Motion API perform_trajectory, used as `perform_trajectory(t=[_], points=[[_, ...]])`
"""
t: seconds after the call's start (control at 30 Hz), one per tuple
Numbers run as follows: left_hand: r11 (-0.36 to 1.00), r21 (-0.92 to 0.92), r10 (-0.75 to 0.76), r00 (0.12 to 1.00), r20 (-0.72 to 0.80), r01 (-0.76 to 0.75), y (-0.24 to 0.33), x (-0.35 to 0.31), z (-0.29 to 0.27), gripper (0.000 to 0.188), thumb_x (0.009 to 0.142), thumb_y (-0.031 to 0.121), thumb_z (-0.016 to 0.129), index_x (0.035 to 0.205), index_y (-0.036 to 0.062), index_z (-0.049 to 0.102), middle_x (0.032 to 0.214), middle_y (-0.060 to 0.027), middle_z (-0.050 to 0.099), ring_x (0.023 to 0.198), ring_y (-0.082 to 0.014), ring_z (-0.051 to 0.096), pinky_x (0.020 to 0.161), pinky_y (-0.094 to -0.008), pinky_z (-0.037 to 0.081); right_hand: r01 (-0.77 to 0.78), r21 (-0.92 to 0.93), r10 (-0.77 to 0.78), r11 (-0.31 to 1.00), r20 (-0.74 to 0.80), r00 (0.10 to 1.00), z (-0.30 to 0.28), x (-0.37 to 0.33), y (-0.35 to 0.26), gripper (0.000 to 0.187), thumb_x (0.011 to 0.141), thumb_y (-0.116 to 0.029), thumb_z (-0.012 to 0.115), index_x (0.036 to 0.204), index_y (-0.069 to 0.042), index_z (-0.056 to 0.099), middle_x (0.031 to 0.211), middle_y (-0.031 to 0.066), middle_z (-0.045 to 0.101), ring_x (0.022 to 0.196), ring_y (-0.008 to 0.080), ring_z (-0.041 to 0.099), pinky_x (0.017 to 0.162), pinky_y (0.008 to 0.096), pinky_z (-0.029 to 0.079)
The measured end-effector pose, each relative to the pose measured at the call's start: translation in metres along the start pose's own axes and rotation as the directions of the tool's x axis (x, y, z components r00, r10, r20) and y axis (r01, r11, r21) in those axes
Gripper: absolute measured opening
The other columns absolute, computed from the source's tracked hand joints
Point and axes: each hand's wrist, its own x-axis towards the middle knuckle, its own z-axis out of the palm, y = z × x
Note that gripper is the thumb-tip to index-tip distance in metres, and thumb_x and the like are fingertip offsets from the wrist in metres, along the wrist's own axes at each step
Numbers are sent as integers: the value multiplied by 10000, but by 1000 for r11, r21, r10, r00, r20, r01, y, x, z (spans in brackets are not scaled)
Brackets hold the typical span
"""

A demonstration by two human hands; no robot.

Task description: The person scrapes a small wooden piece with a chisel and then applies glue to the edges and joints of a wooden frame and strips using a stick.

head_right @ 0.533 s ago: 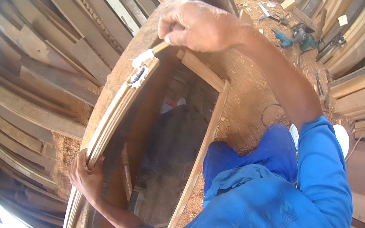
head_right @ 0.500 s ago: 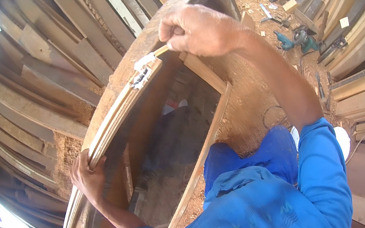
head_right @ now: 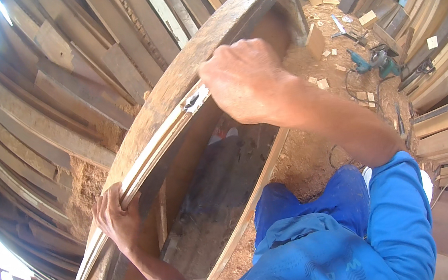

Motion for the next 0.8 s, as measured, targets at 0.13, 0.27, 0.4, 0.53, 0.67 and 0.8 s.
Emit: perform_trajectory(t=[0.13,0.27,0.4,0.53,0.67,0.8], points=[[1000,-26,14,1000,-7,-15,-2,-1,6,417,668,272,848,1021,113,693,915,-82,709,871,-302,640,832,-415,456,91,-21,-92,996,-51,994,-7,-6,-1,146,792,-9,628,928,-12,684,883,192,687,879,344,709,746,432,568],[999,20,36,998,-52,-35,-1,-4,4,346,726,203,775,1042,100,680,984,-59,722,860,-281,629,850,-407,447,246,-17,-245,969,-187,951,24,1,-5,158,794,-24,638,947,-9,673,903,188,673,875,342,699,747,435,566],[1000,-6,17,1000,-26,-18,-4,-6,5,350,722,212,787,1035,100,674,991,-64,723,861,-280,632,837,-410,454,265,16,-256,964,-199,946,16,-4,12,96,832,-62,632,901,-21,685,911,176,689,907,306,713,767,414,584],[997,-70,-32,999,-9,31,2,3,-4,385,686,228,825,1017,82,692,899,-104,692,890,-333,626,879,-427,450,268,-77,-279,960,-272,921,16,-10,5,87,857,-53,604,882,-14,678,873,174,670,844,292,705,761,410,589],[997,-82,-3,1000,24,5,-3,6,-3,388,677,234,830,1003,85,681,907,-82,704,852,-306,630,839,-417,457,304,-57,-309,951,-244,919,13,3,-16,87,843,-44,601,845,-23,685,854,185,660,820,308,702,751,407,589],[998,-63,24,999,29,-22,-8,5,0,383,679,236,831,998,98,670,926,-58,713,828,-275,628,801,-403,447,158,-77,-174,984,-299,938,8,-3,11,91,832,-30,597,852,-32,686,842,155,675,841,316,708,738,420,572]])
